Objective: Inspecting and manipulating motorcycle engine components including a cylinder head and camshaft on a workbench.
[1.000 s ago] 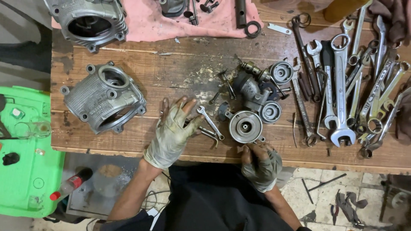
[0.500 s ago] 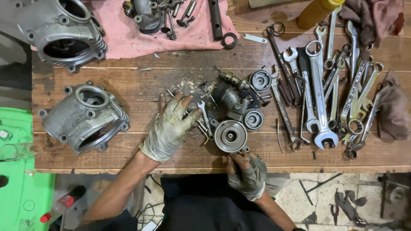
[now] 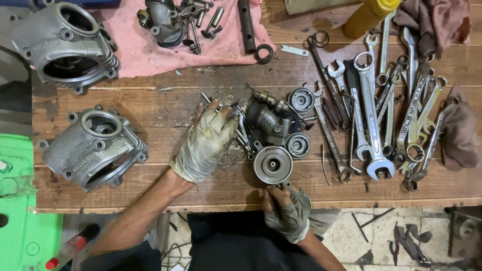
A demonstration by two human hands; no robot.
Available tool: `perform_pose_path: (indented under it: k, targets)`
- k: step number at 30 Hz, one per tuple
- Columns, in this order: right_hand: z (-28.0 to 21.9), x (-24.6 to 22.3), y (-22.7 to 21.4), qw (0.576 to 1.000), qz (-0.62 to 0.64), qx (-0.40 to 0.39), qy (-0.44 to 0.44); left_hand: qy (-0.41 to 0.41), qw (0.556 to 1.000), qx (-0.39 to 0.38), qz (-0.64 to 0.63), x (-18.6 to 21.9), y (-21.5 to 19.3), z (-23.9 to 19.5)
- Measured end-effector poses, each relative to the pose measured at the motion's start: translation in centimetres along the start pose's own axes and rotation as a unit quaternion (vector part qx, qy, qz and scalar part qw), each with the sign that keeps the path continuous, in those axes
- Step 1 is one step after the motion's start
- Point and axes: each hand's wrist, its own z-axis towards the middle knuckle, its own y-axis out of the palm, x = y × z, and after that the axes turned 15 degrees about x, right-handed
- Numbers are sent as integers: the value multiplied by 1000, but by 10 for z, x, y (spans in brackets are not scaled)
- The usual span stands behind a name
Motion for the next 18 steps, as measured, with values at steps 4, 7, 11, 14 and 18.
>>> perform_pose_path:
  k: [4,7,11,14,18]
  targets:
    - [1,1,-1,1000,14,-2,3,15,997,-54,45,-7,18,-13]
    - [3,0,-3,1000,15,-13,14,-35,998,23,-40,-6,17,-9]
    - [6,-2,-5,999,20,-17,20,-30,990,84,-107,-5,5,0]
    - [0,1,-6,1000,17,7,13,-38,978,139,-153,-4,1,4]
    - [-3,4,-8,996,78,-10,37,-52,974,143,-165,-9,4,-6]
